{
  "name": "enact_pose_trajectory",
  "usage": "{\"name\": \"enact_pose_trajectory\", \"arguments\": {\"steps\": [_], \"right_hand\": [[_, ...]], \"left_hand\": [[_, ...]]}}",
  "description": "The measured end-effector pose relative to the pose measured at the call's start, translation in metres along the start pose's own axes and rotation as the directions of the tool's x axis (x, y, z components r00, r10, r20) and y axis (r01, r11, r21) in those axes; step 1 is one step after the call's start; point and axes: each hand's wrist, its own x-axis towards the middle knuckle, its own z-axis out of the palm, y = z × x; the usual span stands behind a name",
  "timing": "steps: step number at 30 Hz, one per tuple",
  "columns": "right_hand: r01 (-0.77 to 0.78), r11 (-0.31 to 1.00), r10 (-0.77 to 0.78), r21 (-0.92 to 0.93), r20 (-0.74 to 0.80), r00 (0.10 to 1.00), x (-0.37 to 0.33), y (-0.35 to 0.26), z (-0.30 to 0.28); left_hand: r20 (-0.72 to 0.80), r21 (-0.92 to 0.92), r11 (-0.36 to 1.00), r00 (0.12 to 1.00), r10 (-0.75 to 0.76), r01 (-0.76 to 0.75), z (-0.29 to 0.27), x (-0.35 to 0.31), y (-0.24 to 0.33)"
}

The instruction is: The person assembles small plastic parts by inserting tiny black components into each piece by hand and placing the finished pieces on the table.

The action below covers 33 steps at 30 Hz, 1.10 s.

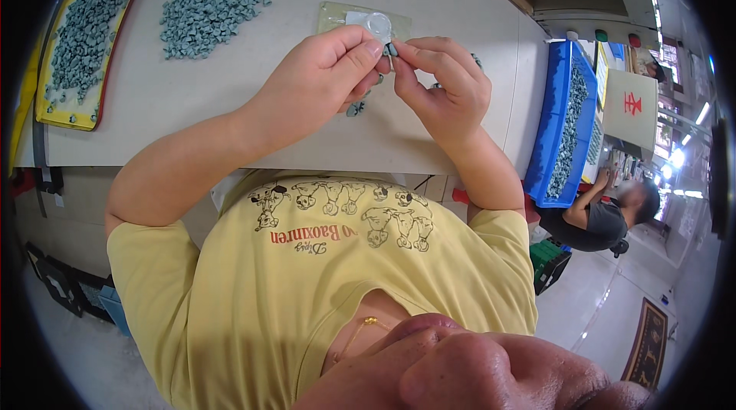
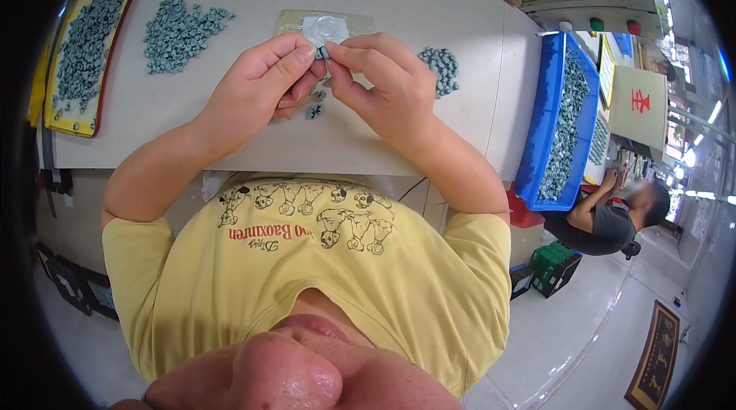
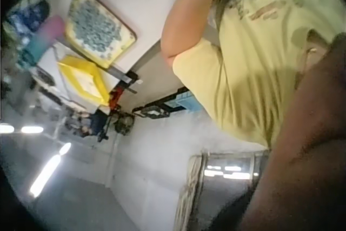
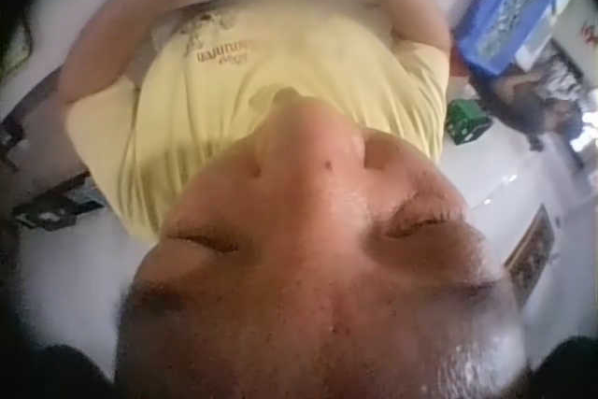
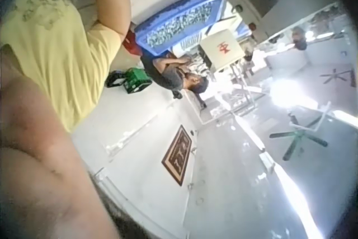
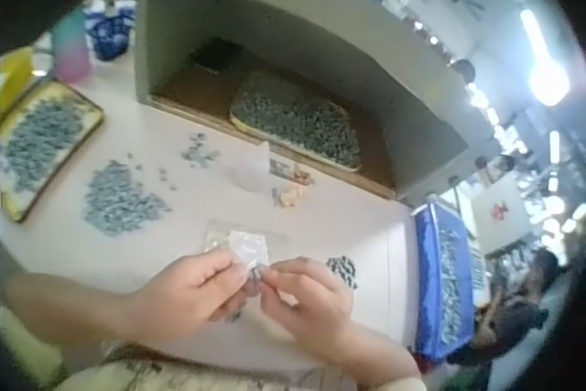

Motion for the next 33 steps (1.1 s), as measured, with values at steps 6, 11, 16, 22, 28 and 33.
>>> {"name": "enact_pose_trajectory", "arguments": {"steps": [6, 11, 16, 22, 28, 33], "right_hand": [[-0.009, 1.0, 0.009, -0.009, -0.01, 1.0, 0.0007, 0.0, -0.0007], [-0.036, 0.998, 0.036, 0.053, 0.016, 0.999, 0.0019, -0.001, -0.0016], [0.055, 0.995, -0.055, 0.089, 0.001, 0.998, 0.0005, 0.001, -0.0021], [0.191, 0.98, -0.189, 0.054, -0.029, 0.982, -0.0012, 0.0037, 0.0008], [0.212, 0.976, -0.212, 0.052, -0.016, 0.977, -0.0017, 0.0053, 0.0015], [0.18, 0.983, -0.18, 0.042, -0.015, 0.984, -0.002, 0.0038, -0.0002]], "left_hand": [[0.048, -0.035, 0.999, 0.999, 0.022, -0.021, -0.0021, 0.0013, -0.0029], [0.054, -0.038, 0.999, 0.998, 0.026, -0.024, -0.0024, 0.0004, -0.0023], [0.099, -0.034, 0.999, 0.994, 0.046, -0.043, -0.0005, -0.0015, -0.0015], [0.062, 0.004, 0.999, 0.997, 0.036, -0.036, 0.0017, -0.0015, -0.0047], [0.053, 0.03, 0.999, 0.998, 0.018, -0.02, 0.001, 0.0013, -0.0051], [0.071, 0.029, 1.0, 0.997, 0.011, -0.013, 0.0011, 0.0016, -0.003]]}}
